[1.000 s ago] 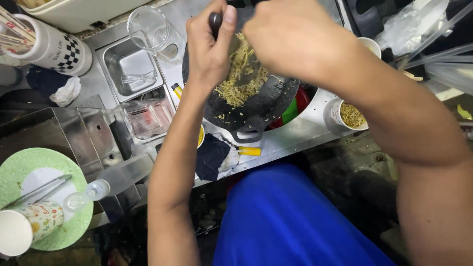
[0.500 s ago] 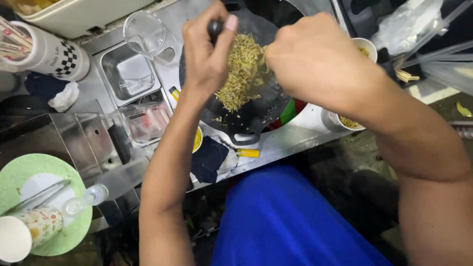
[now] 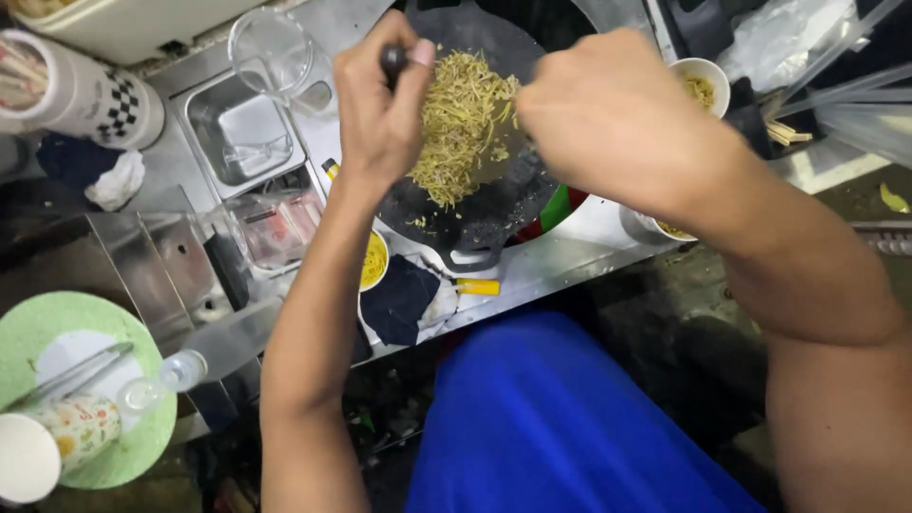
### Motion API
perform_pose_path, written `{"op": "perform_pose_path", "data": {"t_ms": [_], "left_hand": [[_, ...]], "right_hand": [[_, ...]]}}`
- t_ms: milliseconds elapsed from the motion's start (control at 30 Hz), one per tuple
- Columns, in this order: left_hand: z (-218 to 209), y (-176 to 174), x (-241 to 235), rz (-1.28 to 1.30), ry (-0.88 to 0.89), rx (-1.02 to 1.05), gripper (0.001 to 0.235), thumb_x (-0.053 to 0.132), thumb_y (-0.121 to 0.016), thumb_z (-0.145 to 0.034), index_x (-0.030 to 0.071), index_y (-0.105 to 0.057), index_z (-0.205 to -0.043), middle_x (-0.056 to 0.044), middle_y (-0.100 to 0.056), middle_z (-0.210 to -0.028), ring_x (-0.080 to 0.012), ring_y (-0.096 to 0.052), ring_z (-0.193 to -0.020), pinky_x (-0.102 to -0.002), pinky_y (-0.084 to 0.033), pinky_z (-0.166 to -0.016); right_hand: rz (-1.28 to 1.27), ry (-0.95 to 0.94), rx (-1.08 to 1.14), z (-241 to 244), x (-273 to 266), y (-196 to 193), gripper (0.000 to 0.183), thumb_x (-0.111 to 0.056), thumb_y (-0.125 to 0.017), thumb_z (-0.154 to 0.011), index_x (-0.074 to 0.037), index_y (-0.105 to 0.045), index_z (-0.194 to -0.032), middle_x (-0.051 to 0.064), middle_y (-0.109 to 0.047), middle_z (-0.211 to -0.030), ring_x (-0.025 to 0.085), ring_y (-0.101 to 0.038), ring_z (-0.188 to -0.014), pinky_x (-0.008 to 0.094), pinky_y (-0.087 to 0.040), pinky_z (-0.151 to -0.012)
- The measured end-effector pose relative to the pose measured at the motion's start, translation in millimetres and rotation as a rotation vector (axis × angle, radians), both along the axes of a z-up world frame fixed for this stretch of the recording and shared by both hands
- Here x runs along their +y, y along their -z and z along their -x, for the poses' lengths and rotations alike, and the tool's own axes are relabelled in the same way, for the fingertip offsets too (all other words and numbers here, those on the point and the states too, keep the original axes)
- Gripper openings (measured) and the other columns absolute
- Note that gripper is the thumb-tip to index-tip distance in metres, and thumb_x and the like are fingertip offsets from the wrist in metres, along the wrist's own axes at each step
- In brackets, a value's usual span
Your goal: Stir-frying noodles in a wok using two spatulas, including tossing the noodles and adding liquid ingredients.
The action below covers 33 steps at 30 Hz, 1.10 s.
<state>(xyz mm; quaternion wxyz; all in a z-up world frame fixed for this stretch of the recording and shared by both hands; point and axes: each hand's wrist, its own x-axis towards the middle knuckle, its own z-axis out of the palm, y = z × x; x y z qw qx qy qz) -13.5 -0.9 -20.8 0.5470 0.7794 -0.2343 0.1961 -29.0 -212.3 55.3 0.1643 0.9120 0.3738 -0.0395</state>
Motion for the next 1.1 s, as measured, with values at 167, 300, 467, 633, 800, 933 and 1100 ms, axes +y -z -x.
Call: {"op": "perform_pose_path", "data": {"t_ms": [167,300,467,633,800,933,1100], "left_hand": [[18,-11,-5,0.108,0.014,-0.035,0.033,0.033,-0.046,-0.103,0.012,-0.043,-0.077,0.000,-0.041,-0.065,-0.0133,-0.039,-0.058,-0.033,-0.031,-0.055],[32,-19,-2,0.019,-0.027,0.089,0.026,0.022,-0.046,-0.103,0.013,-0.041,-0.080,0.001,-0.039,-0.071,-0.0119,-0.037,-0.065,-0.035,-0.028,-0.059],[46,-16,-19,0.083,-0.098,-0.064,0.030,0.025,-0.045,-0.103,0.010,-0.043,-0.077,-0.003,-0.041,-0.070,-0.0170,-0.039,-0.062,-0.036,-0.029,-0.059],[70,-14,-23,0.126,-0.180,-0.046,0.028,0.019,-0.046,-0.102,0.009,-0.039,-0.077,-0.004,-0.038,-0.070,-0.0169,-0.036,-0.063,-0.035,-0.028,-0.060],[83,-9,-24,0.190,-0.233,-0.075,0.031,0.020,-0.046,-0.102,0.008,-0.037,-0.076,-0.004,-0.035,-0.070,-0.0176,-0.033,-0.064,-0.035,-0.026,-0.061],[84,-10,-18,0.235,-0.269,-0.083,0.026,0.015,-0.046,-0.102,0.006,-0.042,-0.078,-0.006,-0.039,-0.071,-0.0185,-0.036,-0.066,-0.035,-0.028,-0.063],[75,-4,-3,0.303,-0.343,-0.050,0.022,0.017,-0.047,-0.100,0.010,-0.044,-0.080,-0.002,-0.040,-0.074,-0.0153,-0.036,-0.069,-0.034,-0.026,-0.064]], "right_hand": [[0.028,0.036,-0.013,1,-6,11,0.011,-0.017,-0.064,-0.073,-0.020,-0.073,-0.068,0.004,-0.072,-0.069,0.032,-0.075,-0.066,0.040,-0.050,-0.048],[0.015,0.058,0.031,21,-10,-1,0.009,-0.028,-0.071,-0.064,-0.021,-0.073,-0.070,0.000,-0.070,-0.079,0.034,-0.076,-0.070,0.045,-0.051,-0.047],[0.048,0.113,0.029,23,-16,-7,0.010,-0.019,-0.064,-0.075,-0.021,-0.073,-0.070,0.000,-0.068,-0.077,0.032,-0.075,-0.064,0.041,-0.046,-0.045],[0.079,0.188,0.066,25,-29,5,0.013,-0.014,-0.065,-0.074,-0.023,-0.069,-0.067,-0.002,-0.059,-0.075,0.027,-0.068,-0.057,0.037,-0.035,-0.044],[0.106,0.236,-0.038,34,-43,4,0.033,-0.022,-0.060,-0.082,-0.046,-0.075,-0.100,-0.008,-0.062,-0.078,0.023,-0.075,-0.063,0.034,-0.051,-0.045],[0.046,0.243,-0.114,44,-68,17,0.031,-0.030,-0.059,-0.096,-0.048,-0.075,-0.114,-0.007,-0.060,-0.079,0.021,-0.073,-0.070,0.036,-0.044,-0.044],[-0.161,0.304,-0.012,37,-70,35,0.036,-0.014,-0.061,-0.097,-0.034,-0.081,-0.120,-0.003,-0.052,-0.070,0.025,-0.067,-0.048,0.037,-0.025,-0.037]]}}
